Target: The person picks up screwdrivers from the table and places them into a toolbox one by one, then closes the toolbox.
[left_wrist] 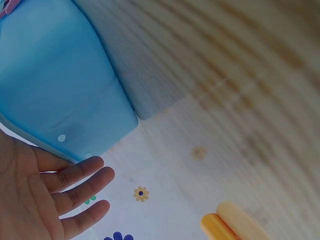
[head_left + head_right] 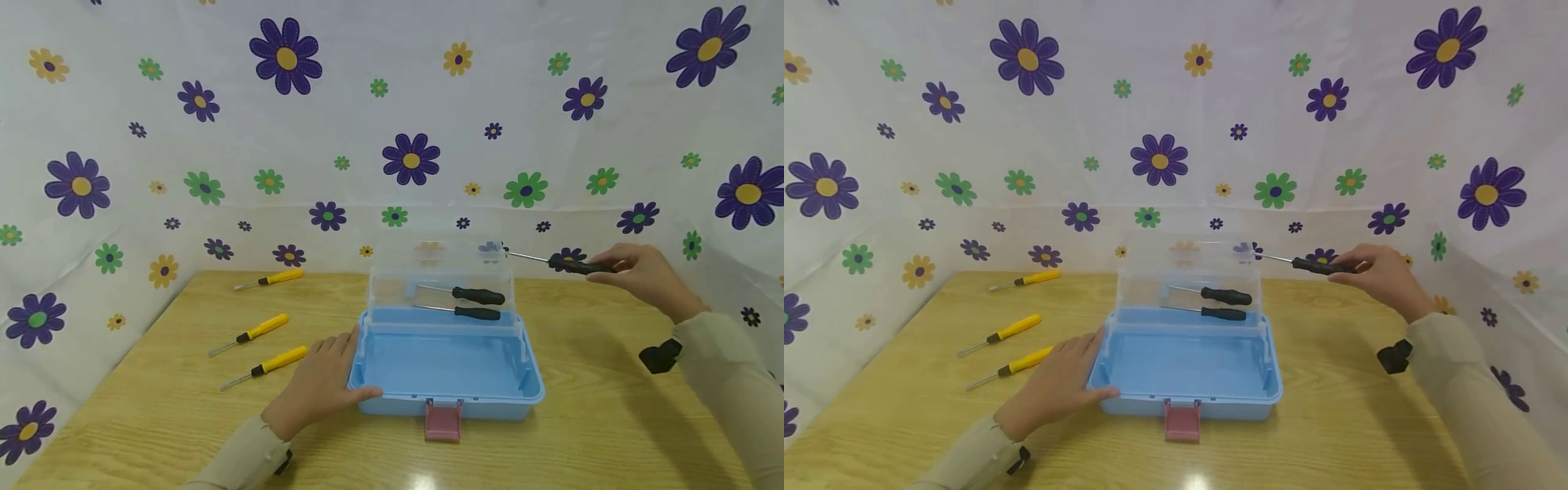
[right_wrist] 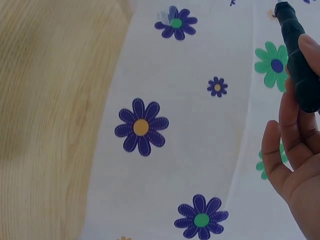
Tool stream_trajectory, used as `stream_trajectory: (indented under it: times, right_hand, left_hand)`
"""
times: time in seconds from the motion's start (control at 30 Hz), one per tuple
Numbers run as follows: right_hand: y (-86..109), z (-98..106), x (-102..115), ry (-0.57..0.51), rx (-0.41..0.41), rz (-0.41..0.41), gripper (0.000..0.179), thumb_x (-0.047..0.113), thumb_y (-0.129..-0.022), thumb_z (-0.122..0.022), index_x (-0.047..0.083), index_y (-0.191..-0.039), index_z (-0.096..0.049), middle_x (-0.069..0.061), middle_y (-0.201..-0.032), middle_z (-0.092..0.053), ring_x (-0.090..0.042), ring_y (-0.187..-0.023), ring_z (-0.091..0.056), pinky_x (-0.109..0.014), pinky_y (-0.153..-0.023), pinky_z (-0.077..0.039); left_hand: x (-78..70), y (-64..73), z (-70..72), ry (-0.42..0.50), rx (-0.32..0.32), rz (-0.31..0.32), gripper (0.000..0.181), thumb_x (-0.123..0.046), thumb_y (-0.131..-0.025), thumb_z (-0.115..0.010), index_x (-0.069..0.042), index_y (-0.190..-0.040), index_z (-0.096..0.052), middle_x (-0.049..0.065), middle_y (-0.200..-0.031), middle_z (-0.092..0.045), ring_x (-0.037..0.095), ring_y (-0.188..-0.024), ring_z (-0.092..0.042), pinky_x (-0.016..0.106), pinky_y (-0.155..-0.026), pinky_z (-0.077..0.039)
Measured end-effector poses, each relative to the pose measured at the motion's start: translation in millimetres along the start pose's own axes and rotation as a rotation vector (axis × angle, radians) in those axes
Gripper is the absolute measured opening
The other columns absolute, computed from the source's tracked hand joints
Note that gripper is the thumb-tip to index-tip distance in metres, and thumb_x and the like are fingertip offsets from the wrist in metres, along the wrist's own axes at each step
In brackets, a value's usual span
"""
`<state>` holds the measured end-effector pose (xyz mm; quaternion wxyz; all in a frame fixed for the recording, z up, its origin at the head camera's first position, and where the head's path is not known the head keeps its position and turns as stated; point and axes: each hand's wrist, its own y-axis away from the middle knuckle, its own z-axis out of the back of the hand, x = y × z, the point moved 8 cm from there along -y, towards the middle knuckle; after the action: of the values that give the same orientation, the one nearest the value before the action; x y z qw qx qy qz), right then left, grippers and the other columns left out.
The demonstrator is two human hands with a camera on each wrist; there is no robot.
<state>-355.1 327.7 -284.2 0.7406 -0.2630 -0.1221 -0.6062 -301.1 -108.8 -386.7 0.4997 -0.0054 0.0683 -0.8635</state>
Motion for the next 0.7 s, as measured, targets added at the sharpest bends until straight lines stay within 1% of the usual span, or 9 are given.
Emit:
stream_trajectory:
  times: [0.1, 0.17, 0.23, 0.33, 0.4, 0.5, 0.57, 0.63, 0.7]
  right_hand:
    - [-1.3, -7.7, 8.0, 0.002, 0.004, 0.028, 0.033, 0.026, -0.084, -0.071, 0.001, -0.106, -0.069, -0.011, -0.093, -0.065, -0.009, -0.08, -0.056, -0.019, -0.068, -0.047]
    - [-2.5, -13.0, 13.7, -0.008, 0.014, 0.042, 0.033, 0.025, -0.084, -0.071, 0.001, -0.105, -0.069, -0.012, -0.092, -0.064, -0.012, -0.08, -0.056, -0.02, -0.069, -0.047]
    - [-3.7, -17.9, 18.7, -0.019, 0.022, 0.047, 0.032, 0.025, -0.084, -0.071, 0.001, -0.105, -0.07, -0.011, -0.093, -0.064, -0.011, -0.08, -0.057, -0.018, -0.069, -0.048]
    - [-4.8, -25.5, 27.5, -0.034, 0.036, 0.055, 0.03, 0.024, -0.084, -0.071, 0.002, -0.104, -0.07, -0.011, -0.093, -0.064, -0.011, -0.08, -0.057, -0.019, -0.071, -0.049]
    - [-5.6, -31.0, 32.8, -0.049, 0.049, 0.053, 0.03, 0.022, -0.084, -0.071, 0.001, -0.105, -0.07, -0.013, -0.096, -0.064, -0.016, -0.084, -0.059, -0.024, -0.073, -0.051]
    - [-6.2, -39.5, 40.1, -0.063, 0.067, 0.049, 0.031, 0.022, -0.084, -0.071, 0.0, -0.106, -0.069, -0.017, -0.1, -0.064, -0.027, -0.088, -0.06, -0.035, -0.076, -0.053]
    - [-6.4, -44.8, 44.3, -0.067, 0.074, 0.051, 0.031, 0.021, -0.083, -0.072, 0.0, -0.106, -0.069, -0.019, -0.102, -0.064, -0.031, -0.091, -0.06, -0.042, -0.077, -0.054]
    - [-6.4, -49.6, 48.2, -0.059, 0.072, 0.062, 0.029, 0.02, -0.083, -0.072, 0.0, -0.104, -0.07, -0.018, -0.101, -0.064, -0.031, -0.09, -0.061, -0.044, -0.078, -0.054]
    - [-6.4, -54.4, 51.7, -0.055, 0.073, 0.071, 0.027, 0.019, -0.083, -0.072, 0.0, -0.103, -0.07, -0.017, -0.098, -0.065, -0.03, -0.089, -0.061, -0.042, -0.077, -0.054]
  left_hand:
    - [-0.6, -0.1, -0.4, -0.006, 0.0, -0.003, 0.108, -0.077, -0.076, -0.048, 0.002, -0.145, -0.028, 0.02, -0.136, -0.05, 0.036, -0.122, -0.051, 0.053, -0.101, -0.041]
    - [-0.7, -0.2, -0.7, -0.013, -0.002, -0.007, 0.107, -0.077, -0.076, -0.048, 0.003, -0.145, -0.028, 0.019, -0.136, -0.05, 0.036, -0.121, -0.051, 0.052, -0.1, -0.042]
    - [-0.8, -0.1, -0.5, -0.015, -0.005, -0.009, 0.107, -0.077, -0.076, -0.048, 0.003, -0.145, -0.029, 0.019, -0.135, -0.05, 0.035, -0.121, -0.051, 0.052, -0.1, -0.042]
    - [-0.5, 0.5, -0.4, -0.016, -0.009, -0.01, 0.107, -0.077, -0.077, -0.048, 0.003, -0.145, -0.028, 0.019, -0.136, -0.05, 0.035, -0.121, -0.051, 0.051, -0.1, -0.042]
    - [-0.6, 0.6, -0.2, -0.018, -0.013, -0.014, 0.107, -0.077, -0.077, -0.047, 0.003, -0.145, -0.028, 0.02, -0.135, -0.05, 0.035, -0.12, -0.052, 0.051, -0.1, -0.043]
    - [-0.7, 0.6, -0.4, -0.019, -0.008, -0.018, 0.108, -0.078, -0.077, -0.046, 0.004, -0.145, -0.028, 0.02, -0.137, -0.049, 0.035, -0.121, -0.051, 0.051, -0.1, -0.042]
    - [-0.6, 0.6, -0.8, -0.017, -0.002, -0.018, 0.108, -0.078, -0.077, -0.045, 0.004, -0.145, -0.028, 0.02, -0.139, -0.047, 0.036, -0.122, -0.051, 0.051, -0.101, -0.042]
    - [-0.3, 0.7, -1.3, -0.014, 0.006, -0.013, 0.108, -0.079, -0.077, -0.045, 0.003, -0.145, -0.027, 0.02, -0.14, -0.046, 0.036, -0.122, -0.05, 0.052, -0.101, -0.041]
    - [-0.2, 1.0, -1.8, -0.014, 0.011, -0.009, 0.108, -0.078, -0.077, -0.045, 0.003, -0.146, -0.027, 0.02, -0.141, -0.045, 0.036, -0.123, -0.05, 0.052, -0.102, -0.041]
